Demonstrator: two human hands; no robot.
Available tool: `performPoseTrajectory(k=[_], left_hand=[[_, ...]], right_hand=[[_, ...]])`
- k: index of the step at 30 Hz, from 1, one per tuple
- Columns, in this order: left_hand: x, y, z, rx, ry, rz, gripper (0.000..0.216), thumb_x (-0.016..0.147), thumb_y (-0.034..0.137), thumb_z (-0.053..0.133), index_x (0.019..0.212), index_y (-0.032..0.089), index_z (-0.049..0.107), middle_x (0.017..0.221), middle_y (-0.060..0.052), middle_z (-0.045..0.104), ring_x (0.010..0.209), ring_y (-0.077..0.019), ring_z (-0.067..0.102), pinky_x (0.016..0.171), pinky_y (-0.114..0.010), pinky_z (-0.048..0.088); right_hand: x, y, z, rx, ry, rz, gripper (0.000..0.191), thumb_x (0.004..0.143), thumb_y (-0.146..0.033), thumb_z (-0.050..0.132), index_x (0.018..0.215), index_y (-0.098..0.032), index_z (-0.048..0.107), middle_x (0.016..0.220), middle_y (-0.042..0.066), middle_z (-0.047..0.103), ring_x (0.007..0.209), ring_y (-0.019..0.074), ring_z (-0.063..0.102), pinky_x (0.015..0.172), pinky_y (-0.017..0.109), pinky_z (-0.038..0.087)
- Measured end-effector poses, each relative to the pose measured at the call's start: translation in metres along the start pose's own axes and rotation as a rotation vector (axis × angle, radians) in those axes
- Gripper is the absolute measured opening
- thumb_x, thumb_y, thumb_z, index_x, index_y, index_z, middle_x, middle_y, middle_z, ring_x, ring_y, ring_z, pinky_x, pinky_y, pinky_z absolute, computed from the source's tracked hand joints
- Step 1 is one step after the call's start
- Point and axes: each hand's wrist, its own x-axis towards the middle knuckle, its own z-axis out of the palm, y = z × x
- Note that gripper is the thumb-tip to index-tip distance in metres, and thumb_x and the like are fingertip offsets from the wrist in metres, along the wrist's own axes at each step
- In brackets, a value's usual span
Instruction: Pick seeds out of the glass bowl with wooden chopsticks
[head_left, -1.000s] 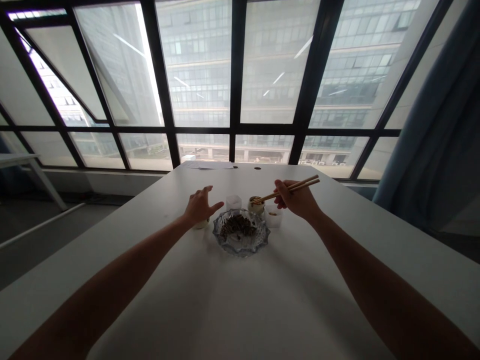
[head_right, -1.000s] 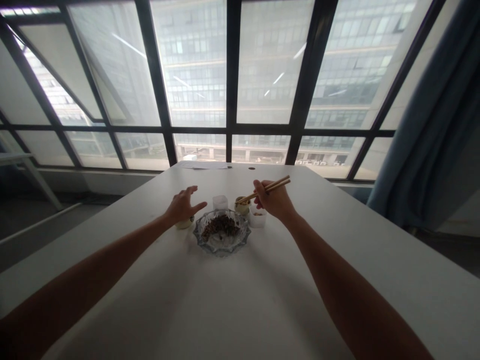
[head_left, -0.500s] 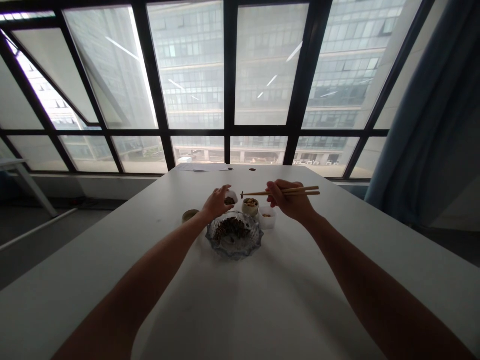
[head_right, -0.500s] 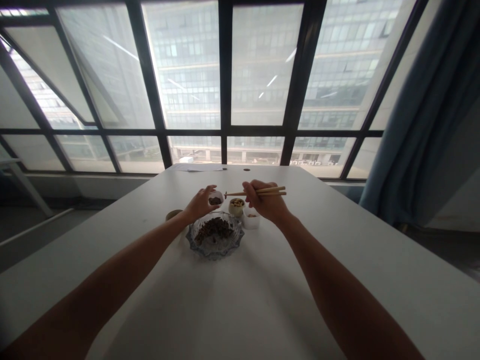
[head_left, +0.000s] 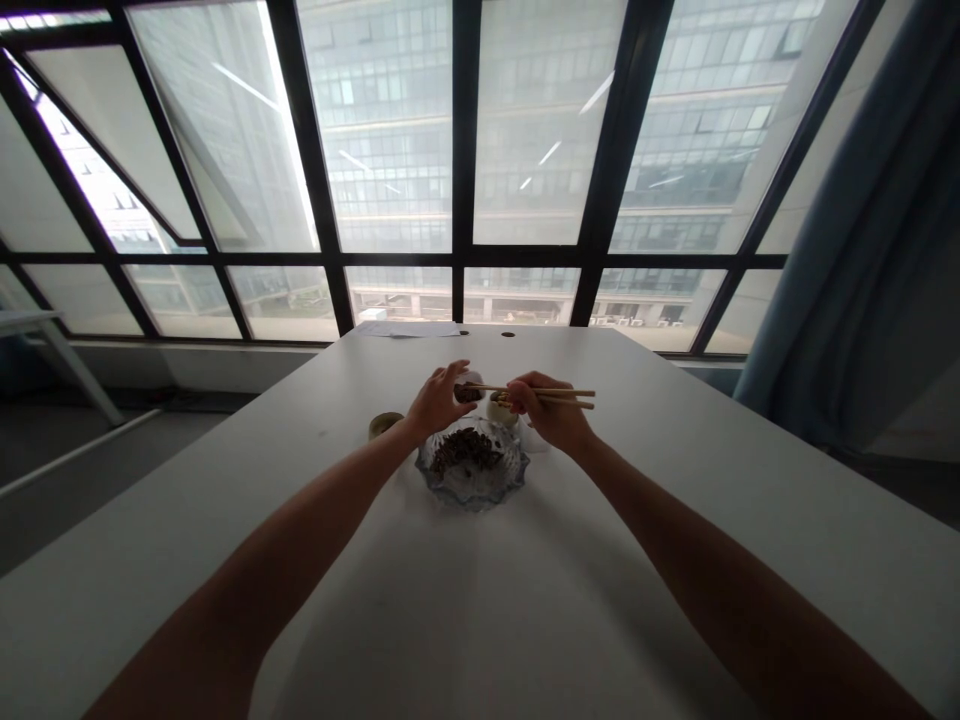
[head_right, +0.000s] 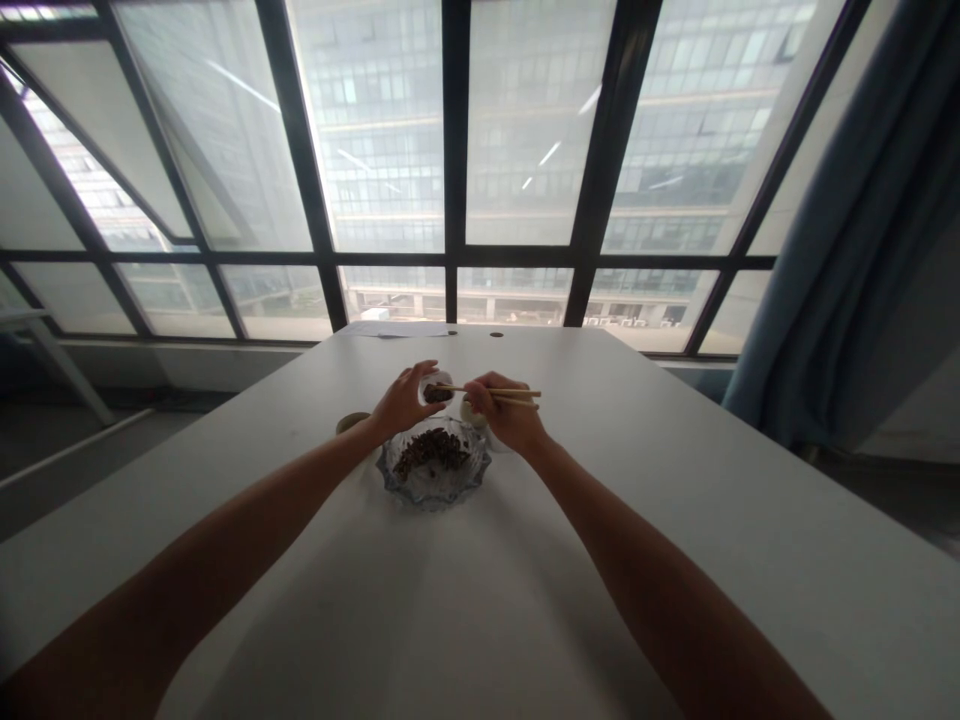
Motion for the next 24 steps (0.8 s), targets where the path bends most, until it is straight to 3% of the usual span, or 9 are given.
performPoseTrajectory(k=[6,8,11,16,20,24], left_hand=[[0.004,-0.001,0.0,0.058,-0.08,-0.111,0.073,0.073,0.032,0.08,0.135,0.02,0.044,0.129,-0.014,0.066,0.12,-0.0319,0.06,0.103,-0.046,0.047],[0.006,-0.004,0.001,0.107,-0.162,-0.224,0.074,0.075,0.037,0.078,0.136,0.018,0.043,0.127,-0.016,0.067,0.117,-0.0338,0.063,0.1,-0.046,0.048],[0.009,-0.009,0.002,0.163,-0.273,-0.374,0.075,0.075,0.042,0.077,0.137,0.018,0.042,0.123,-0.017,0.069,0.115,-0.0348,0.065,0.098,-0.046,0.049],[0.008,-0.011,-0.001,0.163,-0.35,-0.453,0.08,0.074,0.052,0.076,0.137,0.015,0.044,0.127,-0.022,0.067,0.117,-0.0354,0.065,0.096,-0.044,0.05],[-0.006,-0.014,-0.022,0.15,-0.319,-0.361,0.07,0.083,0.057,0.065,0.135,0.012,0.049,0.132,-0.022,0.064,0.121,-0.0336,0.062,0.1,-0.043,0.048],[-0.038,-0.024,-0.053,0.184,-0.158,-0.275,0.055,0.089,0.058,0.055,0.126,0.017,0.058,0.127,-0.014,0.067,0.12,-0.0307,0.062,0.104,-0.044,0.046]], right_hand=[[0.004,-0.016,-0.008,0.025,0.126,0.087,0.06,0.086,-0.075,0.052,0.072,-0.018,0.064,0.058,0.005,0.067,0.047,0.0144,0.061,0.044,0.024,0.048],[0.006,-0.023,-0.015,0.014,0.038,0.149,0.065,0.084,-0.079,0.049,0.07,-0.018,0.063,0.052,0.003,0.062,0.039,0.0127,0.055,0.037,0.023,0.043],[0.008,-0.026,-0.021,-0.053,-0.198,0.202,0.067,0.083,-0.08,0.05,0.065,-0.017,0.062,0.047,0.003,0.06,0.035,0.0116,0.053,0.035,0.022,0.041],[0.006,-0.022,-0.017,-0.145,-0.376,0.148,0.061,0.087,-0.073,0.051,0.062,-0.018,0.059,0.05,0.003,0.062,0.037,0.0112,0.056,0.037,0.02,0.043],[0.005,-0.027,-0.016,-0.164,-0.43,0.13,0.056,0.088,-0.07,0.051,0.066,-0.018,0.058,0.052,0.003,0.064,0.039,0.012,0.058,0.038,0.021,0.043],[0.006,-0.029,-0.02,-0.18,-0.411,0.115,0.059,0.088,-0.072,0.048,0.069,-0.018,0.059,0.054,0.004,0.064,0.04,0.0125,0.059,0.038,0.021,0.044]])
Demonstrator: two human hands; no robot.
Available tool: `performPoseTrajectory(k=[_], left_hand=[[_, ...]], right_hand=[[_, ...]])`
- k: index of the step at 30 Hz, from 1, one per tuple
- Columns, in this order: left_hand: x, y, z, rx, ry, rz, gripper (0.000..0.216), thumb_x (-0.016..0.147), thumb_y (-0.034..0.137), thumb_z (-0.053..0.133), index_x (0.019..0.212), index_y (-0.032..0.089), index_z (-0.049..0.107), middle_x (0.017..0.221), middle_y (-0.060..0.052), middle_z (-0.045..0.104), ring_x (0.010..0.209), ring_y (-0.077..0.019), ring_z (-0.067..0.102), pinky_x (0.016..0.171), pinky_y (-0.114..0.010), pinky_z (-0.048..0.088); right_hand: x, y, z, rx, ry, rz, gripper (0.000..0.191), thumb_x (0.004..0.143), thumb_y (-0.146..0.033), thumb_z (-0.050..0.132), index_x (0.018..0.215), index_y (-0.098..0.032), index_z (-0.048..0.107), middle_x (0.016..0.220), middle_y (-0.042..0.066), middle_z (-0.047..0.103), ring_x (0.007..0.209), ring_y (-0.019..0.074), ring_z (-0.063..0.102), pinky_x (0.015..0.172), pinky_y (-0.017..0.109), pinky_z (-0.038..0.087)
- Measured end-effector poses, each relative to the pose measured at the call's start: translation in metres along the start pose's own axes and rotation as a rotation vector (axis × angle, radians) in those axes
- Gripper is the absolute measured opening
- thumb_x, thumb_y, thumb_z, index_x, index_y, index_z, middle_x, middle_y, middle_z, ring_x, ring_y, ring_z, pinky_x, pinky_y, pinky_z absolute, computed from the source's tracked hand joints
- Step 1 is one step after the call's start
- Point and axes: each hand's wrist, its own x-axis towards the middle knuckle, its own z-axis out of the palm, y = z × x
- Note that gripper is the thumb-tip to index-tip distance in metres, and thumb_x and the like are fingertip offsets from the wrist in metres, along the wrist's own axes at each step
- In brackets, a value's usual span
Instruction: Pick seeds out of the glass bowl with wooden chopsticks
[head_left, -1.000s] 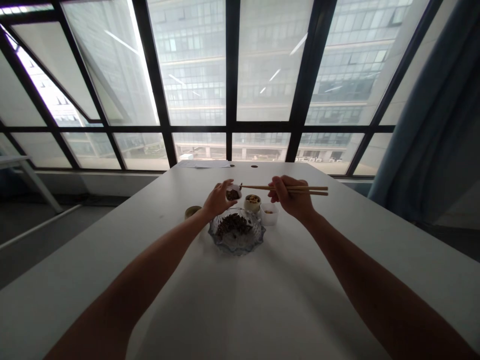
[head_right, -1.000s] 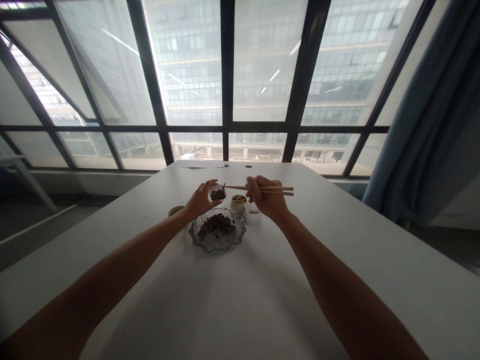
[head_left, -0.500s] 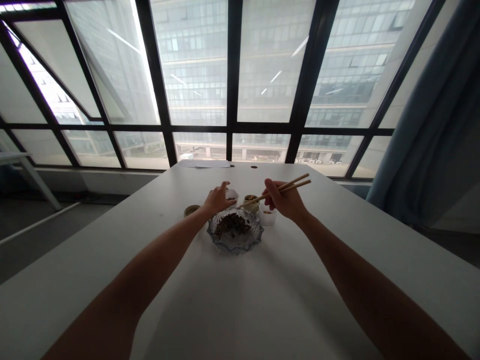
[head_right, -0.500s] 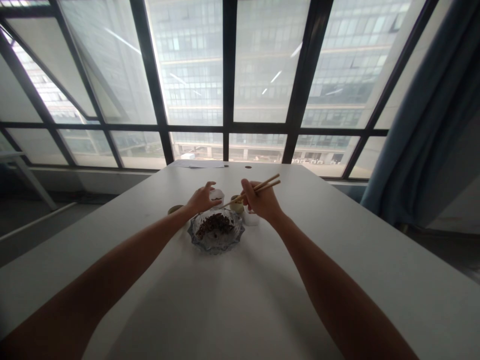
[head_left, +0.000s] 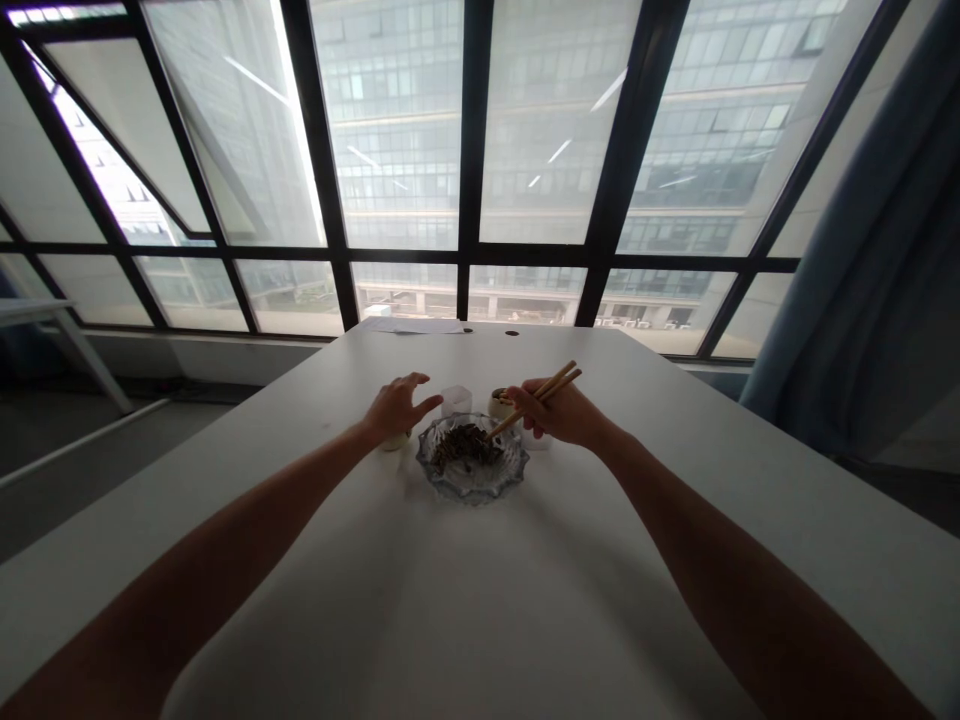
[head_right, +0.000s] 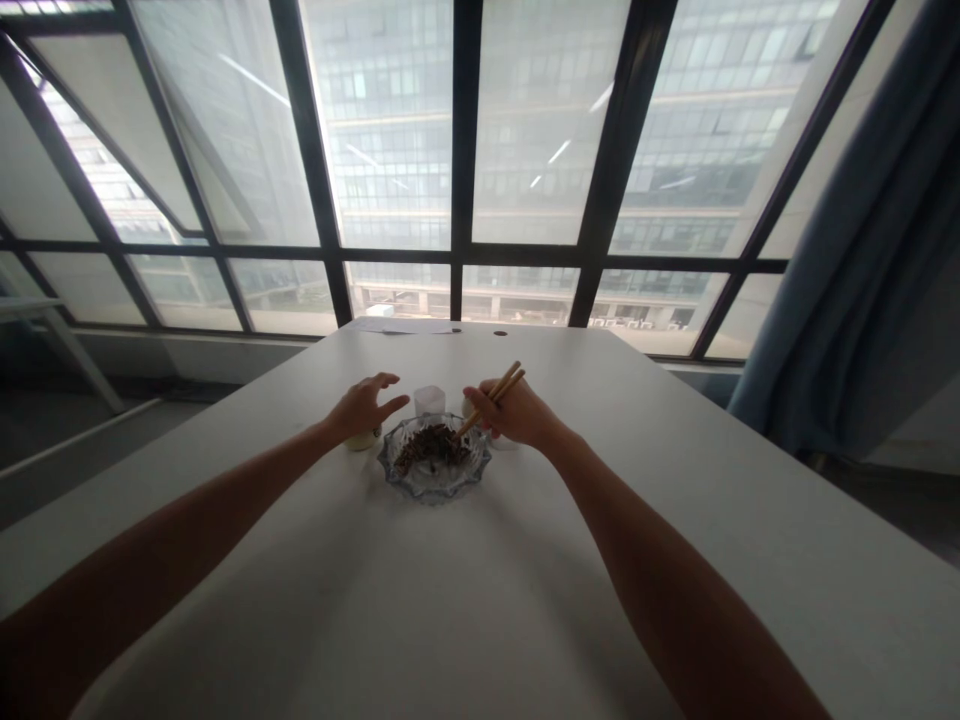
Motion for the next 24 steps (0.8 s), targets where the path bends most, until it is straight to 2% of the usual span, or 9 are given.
performPoseTrajectory(k=[4,9,15,24], left_hand=[[-0.037,-0.028,-0.01,-0.031,0.109,-0.121,0.053,0.088,0.057,0.054,0.125,0.019,0.058,0.128,-0.014,0.065,0.121,-0.0317,0.06,0.105,-0.047,0.045],[-0.068,-0.048,0.0,-0.204,0.12,-0.219,0.072,0.082,0.066,0.058,0.134,0.017,0.047,0.136,-0.017,0.06,0.119,-0.0303,0.061,0.103,-0.047,0.048],[-0.073,-0.052,0.009,-0.28,0.037,-0.235,0.083,0.074,0.067,0.066,0.137,0.017,0.045,0.121,-0.015,0.069,0.111,-0.0301,0.067,0.097,-0.046,0.052],[-0.073,-0.049,0.008,-0.313,0.047,-0.244,0.079,0.073,0.064,0.068,0.134,0.018,0.051,0.117,-0.013,0.07,0.107,-0.0296,0.068,0.094,-0.042,0.053]], right_hand=[[0.002,0.009,0.002,0.053,0.138,0.031,0.063,0.087,-0.077,0.047,0.072,-0.017,0.06,0.053,0.004,0.063,0.039,0.0124,0.058,0.037,0.021,0.043],[0.005,0.013,0.009,0.126,0.221,0.073,0.066,0.084,-0.08,0.049,0.071,-0.016,0.061,0.052,0.003,0.062,0.041,0.0131,0.058,0.038,0.022,0.045],[0.005,0.006,0.017,0.143,0.24,0.121,0.068,0.079,-0.083,0.05,0.068,-0.017,0.062,0.05,0.004,0.062,0.037,0.0131,0.056,0.034,0.022,0.042],[0.006,0.013,0.034,0.225,0.229,0.192,0.064,0.074,-0.083,0.057,0.068,-0.019,0.061,0.051,0.003,0.063,0.037,0.0141,0.057,0.033,0.023,0.044]])
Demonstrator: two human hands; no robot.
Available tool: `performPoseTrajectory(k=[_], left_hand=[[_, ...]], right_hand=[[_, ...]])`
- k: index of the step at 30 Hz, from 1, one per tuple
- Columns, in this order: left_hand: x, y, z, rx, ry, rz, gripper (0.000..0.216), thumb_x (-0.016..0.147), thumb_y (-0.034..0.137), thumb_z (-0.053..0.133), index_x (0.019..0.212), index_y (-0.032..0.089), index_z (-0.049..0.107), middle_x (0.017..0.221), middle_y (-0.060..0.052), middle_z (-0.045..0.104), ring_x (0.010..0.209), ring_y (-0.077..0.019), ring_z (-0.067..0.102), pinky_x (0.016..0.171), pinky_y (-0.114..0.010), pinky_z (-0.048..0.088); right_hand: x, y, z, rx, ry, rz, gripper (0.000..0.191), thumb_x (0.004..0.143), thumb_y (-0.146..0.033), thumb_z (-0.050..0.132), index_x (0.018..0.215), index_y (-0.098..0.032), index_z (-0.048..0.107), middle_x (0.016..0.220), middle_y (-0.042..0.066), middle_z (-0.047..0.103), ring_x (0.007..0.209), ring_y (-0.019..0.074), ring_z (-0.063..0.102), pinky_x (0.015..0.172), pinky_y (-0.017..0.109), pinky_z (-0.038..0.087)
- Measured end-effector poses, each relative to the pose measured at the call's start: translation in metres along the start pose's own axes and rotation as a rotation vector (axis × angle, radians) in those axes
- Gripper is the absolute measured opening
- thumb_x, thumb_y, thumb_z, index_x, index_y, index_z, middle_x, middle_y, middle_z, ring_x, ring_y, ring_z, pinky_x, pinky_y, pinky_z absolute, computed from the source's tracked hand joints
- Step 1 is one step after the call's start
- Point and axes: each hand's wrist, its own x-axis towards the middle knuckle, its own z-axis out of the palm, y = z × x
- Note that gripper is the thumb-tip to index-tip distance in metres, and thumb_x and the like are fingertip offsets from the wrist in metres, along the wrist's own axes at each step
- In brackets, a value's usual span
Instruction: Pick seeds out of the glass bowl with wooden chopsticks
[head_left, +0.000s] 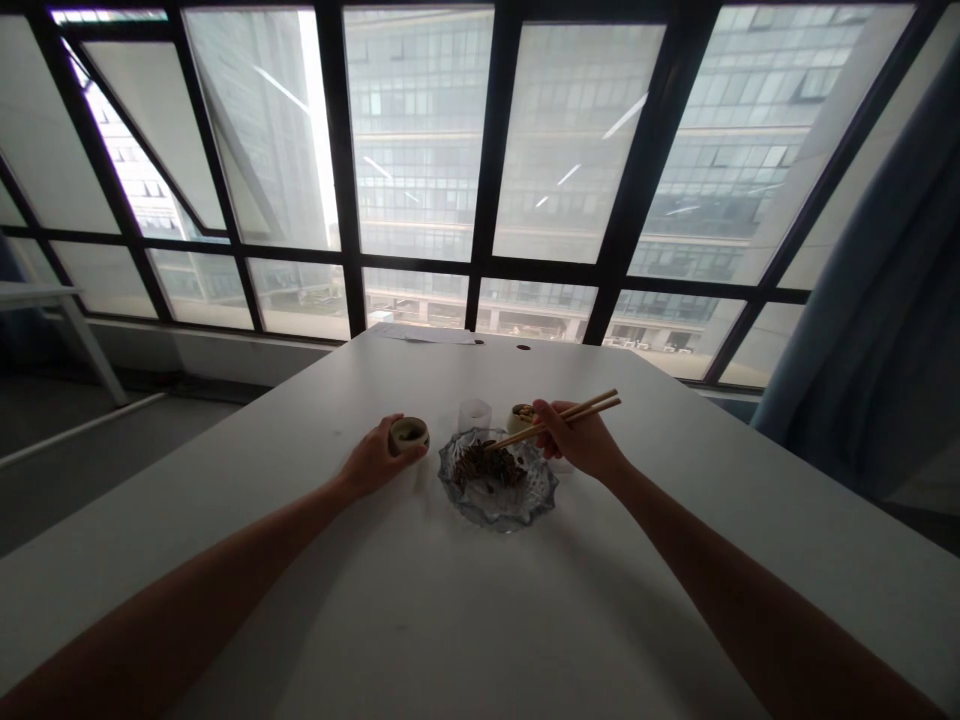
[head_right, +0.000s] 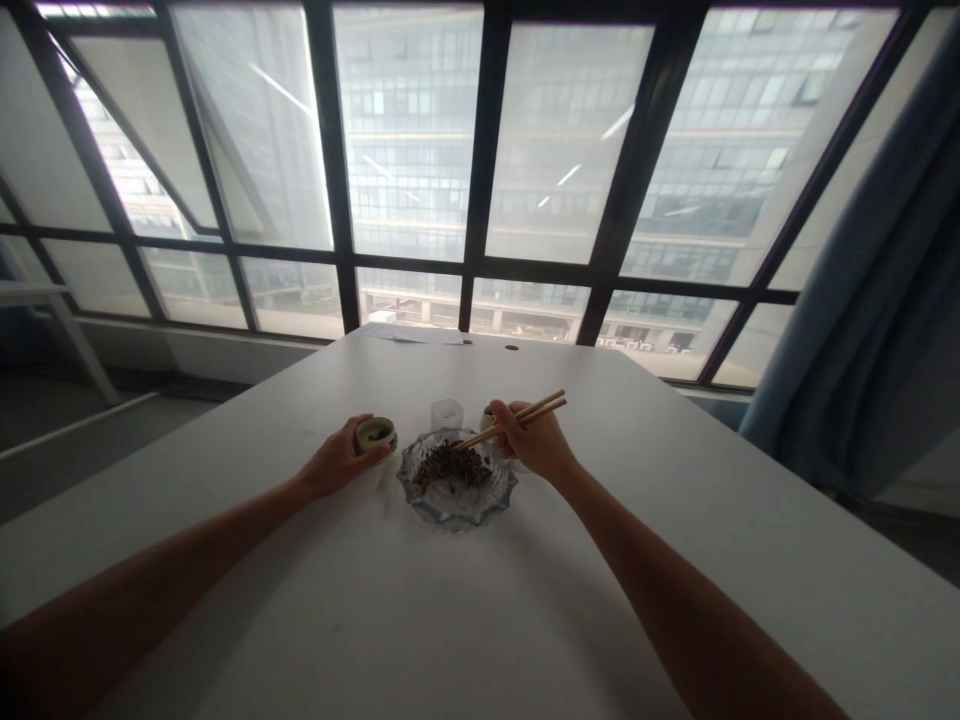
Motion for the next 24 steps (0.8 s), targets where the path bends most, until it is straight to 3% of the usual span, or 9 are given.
performPoseTrajectory(k=[9,18,24], left_hand=[[0.0,0.002,-0.001,-0.003,-0.008,0.002,0.079,0.073,0.066,0.068,0.133,0.018,0.05,0.118,-0.013,0.071,0.106,-0.0291,0.068,0.094,-0.043,0.053],[0.0,0.003,-0.002,-0.012,-0.015,-0.012,0.081,0.072,0.065,0.069,0.134,0.017,0.05,0.117,-0.013,0.071,0.108,-0.0297,0.068,0.094,-0.042,0.053],[0.0,0.004,-0.002,-0.01,-0.009,0.002,0.08,0.072,0.065,0.069,0.133,0.016,0.051,0.115,-0.013,0.071,0.107,-0.0297,0.069,0.093,-0.041,0.054]], right_hand=[[0.002,-0.001,-0.007,0.003,0.044,0.027,0.066,0.074,-0.083,0.057,0.065,-0.018,0.062,0.047,0.005,0.063,0.034,0.0135,0.056,0.03,0.022,0.04],[-0.008,-0.017,-0.005,-0.083,-0.138,0.019,0.061,0.075,-0.078,0.062,0.068,-0.017,0.065,0.053,0.005,0.066,0.039,0.0139,0.059,0.034,0.022,0.045],[-0.005,-0.015,-0.01,-0.006,-0.082,0.017,0.064,0.072,-0.08,0.063,0.07,-0.016,0.065,0.051,0.005,0.066,0.037,0.0132,0.059,0.033,0.021,0.044]])
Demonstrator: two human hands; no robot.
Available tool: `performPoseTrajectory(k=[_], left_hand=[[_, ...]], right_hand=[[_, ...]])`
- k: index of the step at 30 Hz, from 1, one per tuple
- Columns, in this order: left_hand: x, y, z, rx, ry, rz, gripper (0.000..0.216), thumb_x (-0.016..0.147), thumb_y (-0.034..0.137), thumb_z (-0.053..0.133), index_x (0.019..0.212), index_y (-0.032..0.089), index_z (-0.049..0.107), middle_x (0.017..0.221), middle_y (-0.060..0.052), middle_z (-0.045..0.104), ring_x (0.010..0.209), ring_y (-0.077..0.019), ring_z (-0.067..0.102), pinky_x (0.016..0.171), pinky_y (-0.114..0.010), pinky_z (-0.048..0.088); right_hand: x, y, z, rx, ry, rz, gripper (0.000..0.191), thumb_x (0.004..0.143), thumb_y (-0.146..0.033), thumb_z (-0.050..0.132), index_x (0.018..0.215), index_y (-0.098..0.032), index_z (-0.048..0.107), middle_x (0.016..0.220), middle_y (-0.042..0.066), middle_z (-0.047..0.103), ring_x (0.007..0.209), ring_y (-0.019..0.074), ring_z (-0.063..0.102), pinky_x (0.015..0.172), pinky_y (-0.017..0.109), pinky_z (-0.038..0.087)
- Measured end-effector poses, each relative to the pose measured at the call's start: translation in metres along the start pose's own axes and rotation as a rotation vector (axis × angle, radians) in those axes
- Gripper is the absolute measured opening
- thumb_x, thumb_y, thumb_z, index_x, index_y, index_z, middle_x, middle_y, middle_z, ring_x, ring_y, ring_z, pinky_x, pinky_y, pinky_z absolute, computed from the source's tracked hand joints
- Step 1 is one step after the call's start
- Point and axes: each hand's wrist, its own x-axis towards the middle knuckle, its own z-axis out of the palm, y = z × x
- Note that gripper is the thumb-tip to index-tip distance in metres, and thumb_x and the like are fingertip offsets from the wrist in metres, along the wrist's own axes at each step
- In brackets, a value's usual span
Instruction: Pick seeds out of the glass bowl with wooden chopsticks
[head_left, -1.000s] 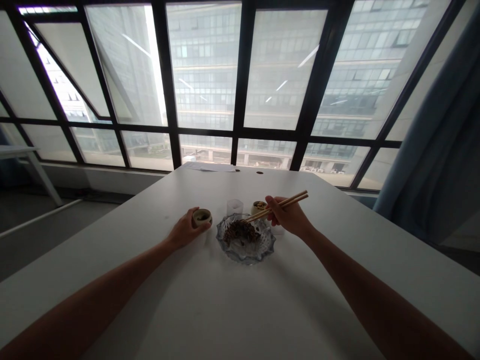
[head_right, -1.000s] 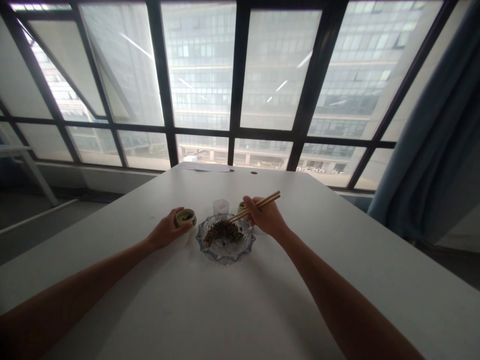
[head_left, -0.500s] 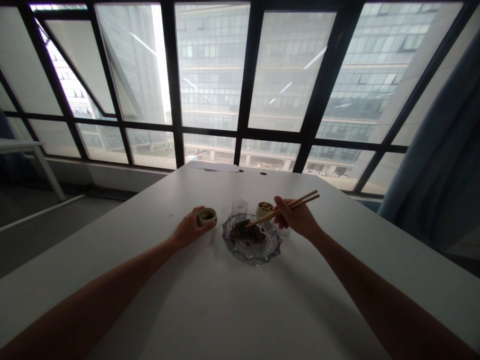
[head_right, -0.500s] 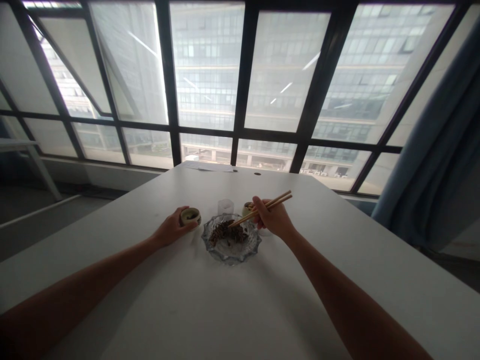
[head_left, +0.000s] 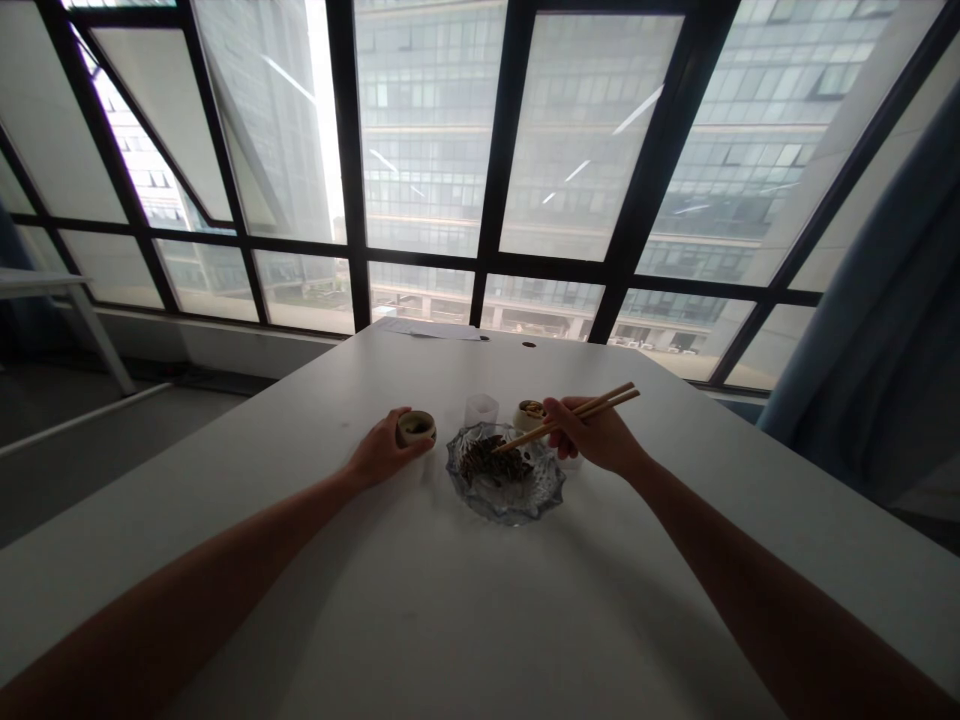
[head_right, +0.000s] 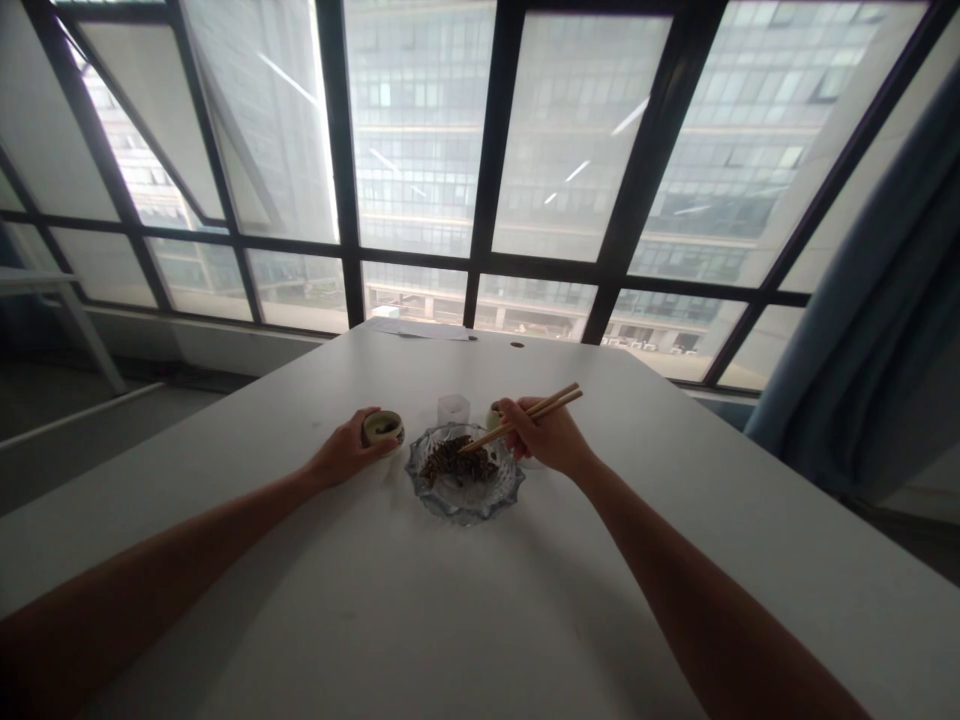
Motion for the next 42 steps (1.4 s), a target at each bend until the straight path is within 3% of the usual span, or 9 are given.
performPoseTrajectory(k=[7,17,24,29,36,42], left_hand=[[0.0,0.002,-0.002,-0.038,0.013,-0.002,0.079,0.069,0.064,0.072,0.129,0.015,0.054,0.113,-0.014,0.072,0.103,-0.0288,0.07,0.091,-0.041,0.055],[0.0,-0.002,0.001,0.021,0.164,0.204,0.068,0.062,0.043,0.083,0.12,0.021,0.057,0.117,-0.011,0.068,0.108,-0.0289,0.064,0.097,-0.045,0.051],[-0.001,-0.001,0.0,0.039,0.184,0.208,0.067,0.062,0.04,0.084,0.119,0.021,0.056,0.118,-0.01,0.068,0.109,-0.0289,0.064,0.097,-0.045,0.051],[-0.001,-0.004,0.001,0.013,0.171,0.164,0.071,0.061,0.048,0.084,0.121,0.02,0.056,0.118,-0.011,0.069,0.109,-0.0294,0.065,0.096,-0.044,0.052],[0.001,-0.002,0.0,-0.061,0.118,-0.021,0.076,0.063,0.061,0.078,0.121,0.019,0.055,0.11,-0.011,0.072,0.099,-0.0273,0.07,0.087,-0.039,0.056],[0.002,-0.004,-0.006,-0.055,0.037,-0.115,0.078,0.066,0.067,0.073,0.124,0.019,0.054,0.111,-0.011,0.072,0.1,-0.0268,0.069,0.09,-0.039,0.055]], right_hand=[[0.009,0.013,-0.006,0.115,0.101,0.06,0.07,0.061,-0.084,0.069,0.066,-0.014,0.065,0.047,0.006,0.065,0.034,0.0136,0.058,0.03,0.021,0.043],[-0.001,-0.002,-0.004,0.132,0.058,-0.119,0.059,0.072,-0.075,0.069,0.067,-0.016,0.069,0.05,0.004,0.066,0.036,0.0126,0.058,0.034,0.022,0.047],[0.002,0.001,-0.005,0.148,0.057,-0.116,0.06,0.073,-0.075,0.069,0.067,-0.015,0.069,0.049,0.004,0.065,0.035,0.0127,0.058,0.033,0.022,0.046],[0.002,0.001,-0.006,0.154,0.058,-0.103,0.06,0.072,-0.075,0.069,0.067,-0.015,0.068,0.048,0.004,0.065,0.034,0.0127,0.057,0.032,0.022,0.046],[0.004,0.005,-0.007,0.14,0.067,-0.091,0.061,0.072,-0.076,0.069,0.068,-0.015,0.068,0.049,0.004,0.065,0.035,0.0128,0.058,0.032,0.021,0.045],[0.007,0.01,-0.015,0.15,0.074,-0.106,0.06,0.073,-0.075,0.069,0.068,-0.015,0.067,0.049,0.004,0.065,0.036,0.0124,0.058,0.032,0.021,0.045]])
